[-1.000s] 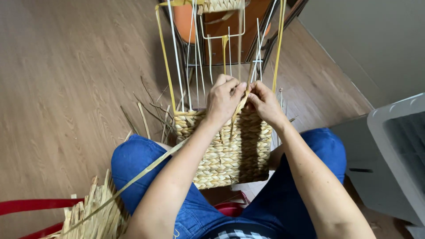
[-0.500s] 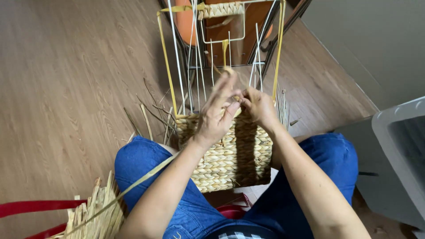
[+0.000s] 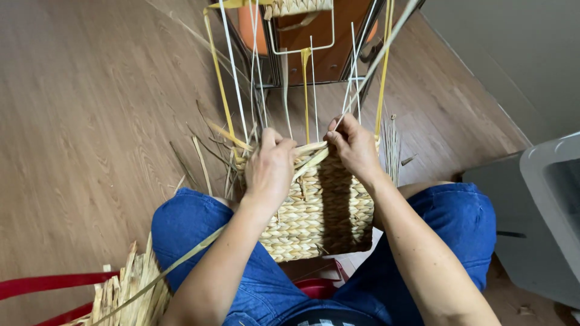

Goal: Weaving dried straw or water hyacinth stalks around a metal frame to create a basket or decorative item.

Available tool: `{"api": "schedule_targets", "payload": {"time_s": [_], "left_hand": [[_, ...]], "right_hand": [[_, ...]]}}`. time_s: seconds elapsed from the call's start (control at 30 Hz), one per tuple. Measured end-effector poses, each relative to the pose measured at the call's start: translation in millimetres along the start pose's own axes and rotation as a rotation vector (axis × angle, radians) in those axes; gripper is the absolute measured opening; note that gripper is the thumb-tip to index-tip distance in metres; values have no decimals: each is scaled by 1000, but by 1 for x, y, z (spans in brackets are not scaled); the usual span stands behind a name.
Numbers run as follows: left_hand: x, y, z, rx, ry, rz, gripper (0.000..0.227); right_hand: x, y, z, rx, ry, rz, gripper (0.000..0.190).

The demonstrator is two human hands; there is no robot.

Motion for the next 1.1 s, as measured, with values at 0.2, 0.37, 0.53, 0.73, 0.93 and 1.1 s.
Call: {"api": "schedule_targets", "payload": {"time_s": [0.2,0.37,0.53,0.73,0.93,1.1], "left_hand": [[-39,5,-37,-283,125,161,23],[-56,12,-20,-139,83,386,31],[-47,10,-14,-179,-57,369,45],[-56,12,-3,-165,80,283,19],[-39,23,7,-73,-16,362,20],[79,13,-63,-455,-86,-326,18]], "right_hand": [[1,3,10,-65,73,90,13],[1,4,-24,14,34,86,10],[-3,6,-24,-126,107,100,10],[25,-11,24,-34,-11,-162,6],[-11,-16,38,333,-284,195,29],[-17,-7,6,318,-364,74,12]]}}
Point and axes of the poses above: each hand's wrist, its own y-axis towards the middle knuckle, its own x-axis out of the back of the hand, z = x × y, the point moved 6 cm from there along y, towards the middle knuckle, and after that the axes turned 2 degrees about x, right-handed, at the moved point
